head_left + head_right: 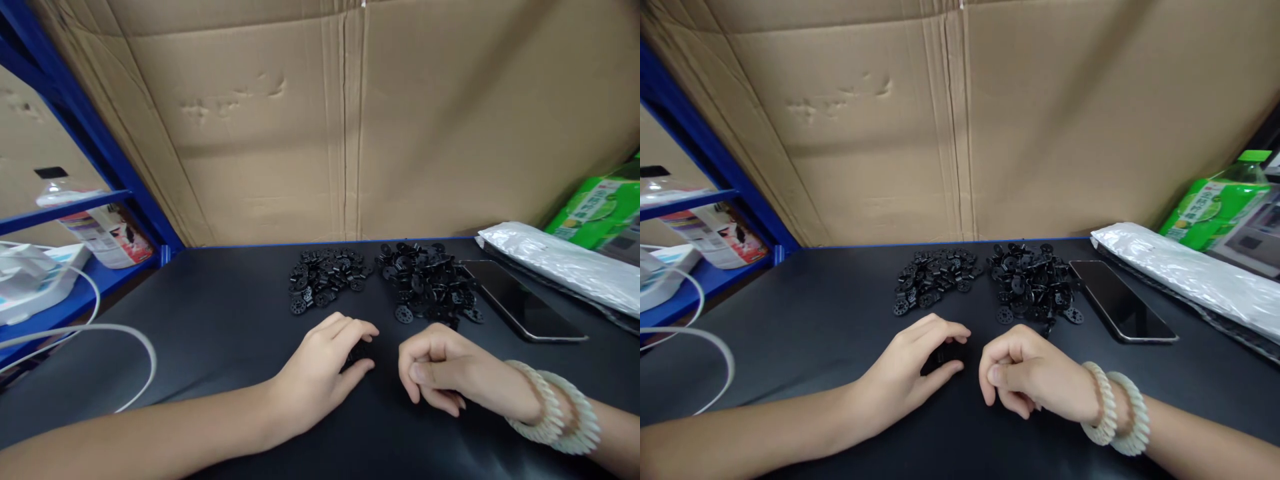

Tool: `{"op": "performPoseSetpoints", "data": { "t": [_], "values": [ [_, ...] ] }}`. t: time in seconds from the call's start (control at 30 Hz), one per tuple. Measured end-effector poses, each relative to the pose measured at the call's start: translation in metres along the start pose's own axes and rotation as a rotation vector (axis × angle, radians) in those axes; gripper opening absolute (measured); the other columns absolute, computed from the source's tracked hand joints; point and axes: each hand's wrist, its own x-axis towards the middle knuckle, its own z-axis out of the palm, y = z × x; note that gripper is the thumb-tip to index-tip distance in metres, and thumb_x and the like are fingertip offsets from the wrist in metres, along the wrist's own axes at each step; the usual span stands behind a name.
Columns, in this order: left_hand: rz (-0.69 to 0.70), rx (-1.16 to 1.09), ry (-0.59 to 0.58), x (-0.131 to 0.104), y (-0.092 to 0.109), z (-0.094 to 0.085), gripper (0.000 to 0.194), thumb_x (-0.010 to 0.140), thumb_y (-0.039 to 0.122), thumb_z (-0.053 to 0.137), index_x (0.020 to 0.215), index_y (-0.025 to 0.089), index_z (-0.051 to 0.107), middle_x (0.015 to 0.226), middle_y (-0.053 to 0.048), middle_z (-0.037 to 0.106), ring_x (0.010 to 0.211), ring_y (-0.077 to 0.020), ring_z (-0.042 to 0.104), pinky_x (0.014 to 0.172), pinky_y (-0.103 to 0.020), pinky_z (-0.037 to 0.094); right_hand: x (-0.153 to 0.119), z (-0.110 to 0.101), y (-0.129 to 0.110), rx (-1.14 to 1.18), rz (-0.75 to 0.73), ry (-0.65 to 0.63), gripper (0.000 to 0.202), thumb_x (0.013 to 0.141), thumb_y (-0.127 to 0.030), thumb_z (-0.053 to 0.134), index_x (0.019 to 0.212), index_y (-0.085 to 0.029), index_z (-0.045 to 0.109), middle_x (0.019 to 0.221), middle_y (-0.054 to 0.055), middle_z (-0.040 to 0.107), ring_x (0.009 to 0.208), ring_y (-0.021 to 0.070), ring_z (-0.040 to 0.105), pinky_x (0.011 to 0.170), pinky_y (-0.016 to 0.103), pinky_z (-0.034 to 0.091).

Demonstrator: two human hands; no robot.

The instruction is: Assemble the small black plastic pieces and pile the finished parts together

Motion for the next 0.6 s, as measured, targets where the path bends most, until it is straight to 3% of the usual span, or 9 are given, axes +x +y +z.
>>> {"op": "performPoseSetpoints", "data": {
  "t": [0.2, 0.3, 0.37, 0.43, 0.5, 0.6],
  "values": [
    [0.107, -0.198, 0.205, 0.002, 0.008, -0.006, 0.021, 0.08, 0.011, 0.068, 0.1, 0.016, 0.063, 0.093, -0.006, 0.067, 0.086, -0.0166, 0.063, 0.078, -0.028, 0.052, 0.003, 0.003, 0.0, 0.078, -0.014, 0.086, 0.035, 0.088, -0.046, 0.045, 0.074, -0.015, 0.053, 0.039, -0.005, 0.048, 0.03, 0.0046, 0.032, 0.032, 0.015, 0.027],
    [0.113, -0.257, 0.286, 0.002, 0.012, -0.006, 0.022, 0.078, 0.012, 0.07, 0.099, 0.015, 0.063, 0.092, -0.006, 0.067, 0.084, -0.0164, 0.064, 0.076, -0.027, 0.052, 0.005, 0.006, -0.005, 0.175, -0.028, 0.112, 0.035, 0.089, -0.049, 0.044, 0.085, -0.015, 0.052, 0.057, -0.001, 0.056, 0.049, 0.0104, 0.051, 0.037, 0.017, 0.04],
    [0.121, -0.282, 0.299, 0.002, 0.013, -0.005, 0.022, 0.078, 0.012, 0.071, 0.098, 0.016, 0.063, 0.09, -0.006, 0.067, 0.082, -0.0161, 0.064, 0.074, -0.027, 0.052, 0.007, 0.009, -0.01, 0.271, -0.084, 0.065, 0.03, 0.085, -0.044, 0.055, 0.098, -0.017, 0.05, 0.076, 0.002, 0.058, 0.072, 0.0157, 0.059, 0.05, 0.024, 0.052],
    [0.14, -0.3, 0.285, 0.002, 0.014, -0.004, 0.022, 0.078, 0.012, 0.07, 0.098, 0.016, 0.063, 0.09, -0.006, 0.066, 0.081, -0.0163, 0.064, 0.072, -0.027, 0.053, 0.009, 0.012, -0.013, 0.349, -0.129, -0.004, 0.035, 0.08, -0.033, 0.062, 0.108, -0.018, 0.048, 0.092, 0.005, 0.057, 0.088, 0.0178, 0.058, 0.069, 0.034, 0.055],
    [0.153, -0.303, 0.265, 0.003, 0.014, -0.003, 0.023, 0.078, 0.011, 0.069, 0.099, 0.017, 0.063, 0.09, -0.006, 0.066, 0.08, -0.0165, 0.064, 0.071, -0.028, 0.054, 0.011, 0.015, -0.015, 0.408, -0.145, -0.063, 0.035, 0.076, -0.023, 0.063, 0.108, -0.018, 0.05, 0.097, 0.006, 0.058, 0.093, 0.0177, 0.057, 0.081, 0.038, 0.051],
    [0.163, -0.294, 0.22, 0.006, 0.016, -0.001, 0.025, 0.077, 0.009, 0.068, 0.1, 0.017, 0.063, 0.092, -0.007, 0.066, 0.083, -0.0178, 0.064, 0.073, -0.029, 0.054, 0.014, 0.018, -0.016, 0.466, -0.146, -0.089, 0.033, 0.071, -0.012, 0.06, 0.103, -0.017, 0.054, 0.093, 0.005, 0.06, 0.095, 0.0183, 0.058, 0.082, 0.038, 0.048]
  ]
}}
